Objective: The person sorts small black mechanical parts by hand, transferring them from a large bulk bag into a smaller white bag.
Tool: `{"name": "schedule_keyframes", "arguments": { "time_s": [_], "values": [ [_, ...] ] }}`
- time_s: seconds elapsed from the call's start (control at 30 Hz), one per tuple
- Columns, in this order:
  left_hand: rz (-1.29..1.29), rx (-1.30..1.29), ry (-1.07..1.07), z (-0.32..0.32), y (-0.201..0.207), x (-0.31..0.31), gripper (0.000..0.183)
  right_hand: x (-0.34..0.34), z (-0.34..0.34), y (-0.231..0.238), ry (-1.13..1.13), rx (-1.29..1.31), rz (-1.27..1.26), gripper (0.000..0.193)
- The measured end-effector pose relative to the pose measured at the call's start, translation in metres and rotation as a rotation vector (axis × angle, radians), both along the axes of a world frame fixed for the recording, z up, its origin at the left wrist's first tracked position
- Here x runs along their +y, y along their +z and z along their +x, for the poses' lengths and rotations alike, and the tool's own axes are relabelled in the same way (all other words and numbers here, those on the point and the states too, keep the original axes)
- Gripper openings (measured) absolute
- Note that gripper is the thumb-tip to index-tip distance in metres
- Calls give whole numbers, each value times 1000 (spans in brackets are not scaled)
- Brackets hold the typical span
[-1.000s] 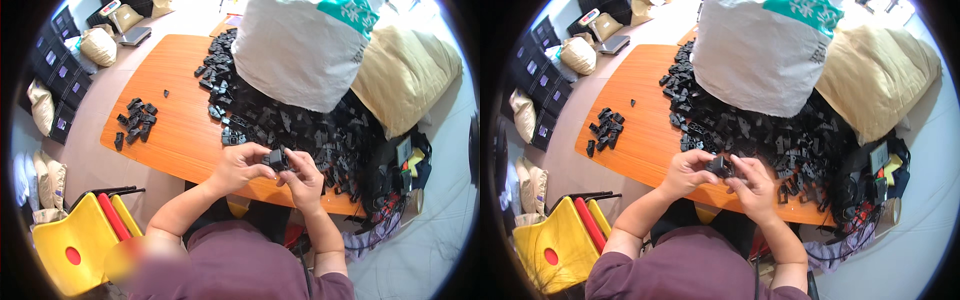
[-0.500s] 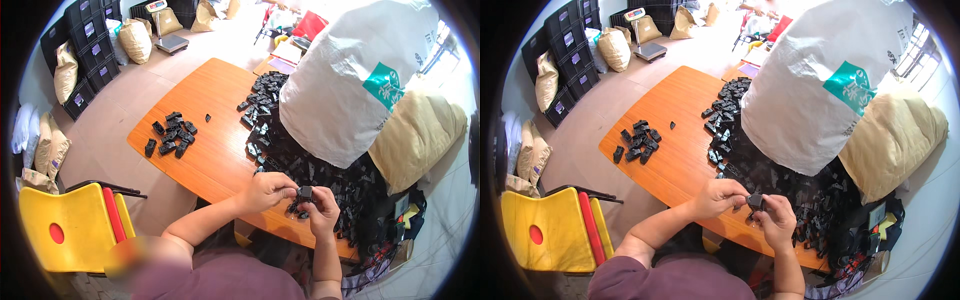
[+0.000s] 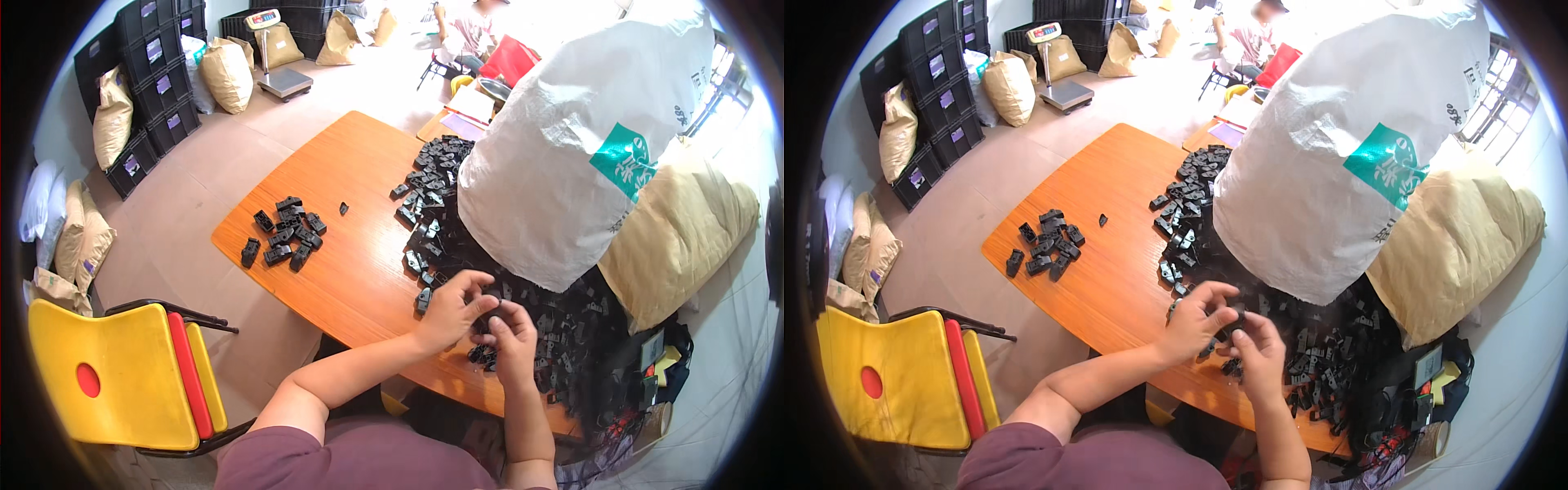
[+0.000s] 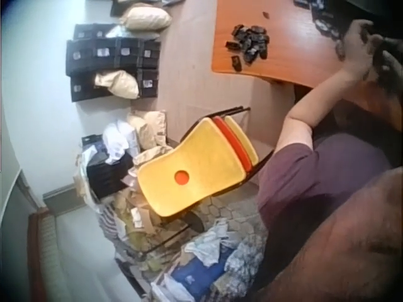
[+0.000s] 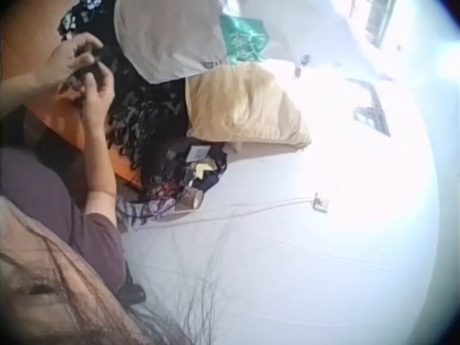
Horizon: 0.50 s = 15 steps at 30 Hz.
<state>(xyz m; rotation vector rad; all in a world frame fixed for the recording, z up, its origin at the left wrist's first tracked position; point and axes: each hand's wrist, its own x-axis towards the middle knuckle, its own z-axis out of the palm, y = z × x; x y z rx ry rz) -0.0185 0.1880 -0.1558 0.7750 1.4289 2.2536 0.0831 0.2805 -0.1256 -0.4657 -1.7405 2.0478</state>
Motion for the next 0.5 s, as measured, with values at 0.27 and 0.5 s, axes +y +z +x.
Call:
{"name": "schedule_keyframes", "arguments": {
  "time_s": [0.27, 0.5],
  "values": [
    [-32, 280, 490, -72, -27, 23, 48, 28, 23, 7, -149, -210, 277, 31],
    [-255, -86, 531, -285, 179, 55, 142, 60, 36, 13, -322, -121, 380, 33]
  ]
}}
